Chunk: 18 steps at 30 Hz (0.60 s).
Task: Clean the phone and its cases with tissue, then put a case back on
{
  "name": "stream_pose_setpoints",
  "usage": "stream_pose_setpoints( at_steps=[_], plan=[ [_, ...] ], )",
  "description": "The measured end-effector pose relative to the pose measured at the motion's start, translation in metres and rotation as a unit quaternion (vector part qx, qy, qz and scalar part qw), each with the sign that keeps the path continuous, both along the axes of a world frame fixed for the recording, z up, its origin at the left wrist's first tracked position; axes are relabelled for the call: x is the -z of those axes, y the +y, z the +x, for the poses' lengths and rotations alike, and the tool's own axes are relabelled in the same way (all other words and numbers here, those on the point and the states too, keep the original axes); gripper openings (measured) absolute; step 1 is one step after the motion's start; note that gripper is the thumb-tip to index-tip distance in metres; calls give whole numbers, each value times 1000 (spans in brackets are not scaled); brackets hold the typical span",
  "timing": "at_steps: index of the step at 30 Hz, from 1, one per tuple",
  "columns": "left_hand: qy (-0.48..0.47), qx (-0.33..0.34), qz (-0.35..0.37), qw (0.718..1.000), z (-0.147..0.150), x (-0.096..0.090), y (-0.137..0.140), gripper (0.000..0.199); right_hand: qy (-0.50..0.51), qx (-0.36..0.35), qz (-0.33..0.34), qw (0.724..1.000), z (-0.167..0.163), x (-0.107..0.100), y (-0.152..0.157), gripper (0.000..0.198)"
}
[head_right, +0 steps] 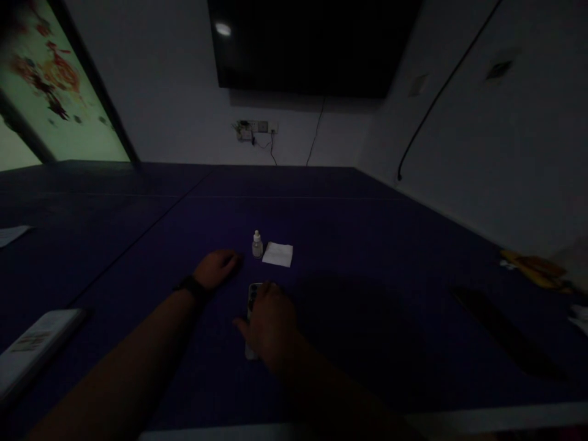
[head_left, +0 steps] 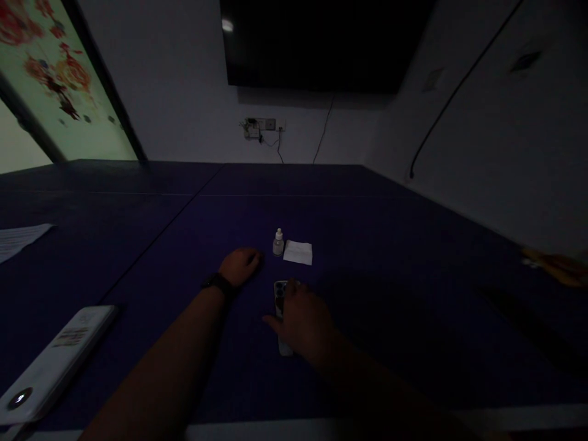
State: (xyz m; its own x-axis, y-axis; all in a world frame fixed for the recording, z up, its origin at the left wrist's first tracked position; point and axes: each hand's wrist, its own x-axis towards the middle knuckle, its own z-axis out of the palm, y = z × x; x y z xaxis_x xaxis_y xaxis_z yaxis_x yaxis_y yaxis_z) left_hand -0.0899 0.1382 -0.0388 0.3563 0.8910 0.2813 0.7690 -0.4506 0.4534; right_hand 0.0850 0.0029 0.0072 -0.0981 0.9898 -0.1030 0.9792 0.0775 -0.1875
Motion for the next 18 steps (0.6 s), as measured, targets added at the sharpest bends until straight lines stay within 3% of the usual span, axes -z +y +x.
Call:
stream_pose_setpoints(
  at_steps=[6, 9, 11, 13, 16, 18],
  plan=[
    [-26, -1, -13, 1000, 0, 3, 1, 32, 114, 8, -29, 993, 18, -1, 15, 54],
    [-55, -3, -20, 998, 1, 3, 0, 31, 234, 3, -79, 969, 41, -5, 36, 43],
    [-87, -4, -22, 996, 0, 1, -2, 29, 342, -10, -116, 932, 55, -7, 52, 42],
    [-129, 3, -25, 991, 1, 0, -4, 27, 447, -16, -136, 884, 66, -7, 64, 54],
    [-208, 31, -44, 977, 8, 0, -8, 30, 590, -24, -122, 798, 71, -1, 74, 68],
    [-272, 55, -70, 958, 19, 2, -13, 40, 667, -26, -99, 738, 69, 9, 79, 67]
  ],
)
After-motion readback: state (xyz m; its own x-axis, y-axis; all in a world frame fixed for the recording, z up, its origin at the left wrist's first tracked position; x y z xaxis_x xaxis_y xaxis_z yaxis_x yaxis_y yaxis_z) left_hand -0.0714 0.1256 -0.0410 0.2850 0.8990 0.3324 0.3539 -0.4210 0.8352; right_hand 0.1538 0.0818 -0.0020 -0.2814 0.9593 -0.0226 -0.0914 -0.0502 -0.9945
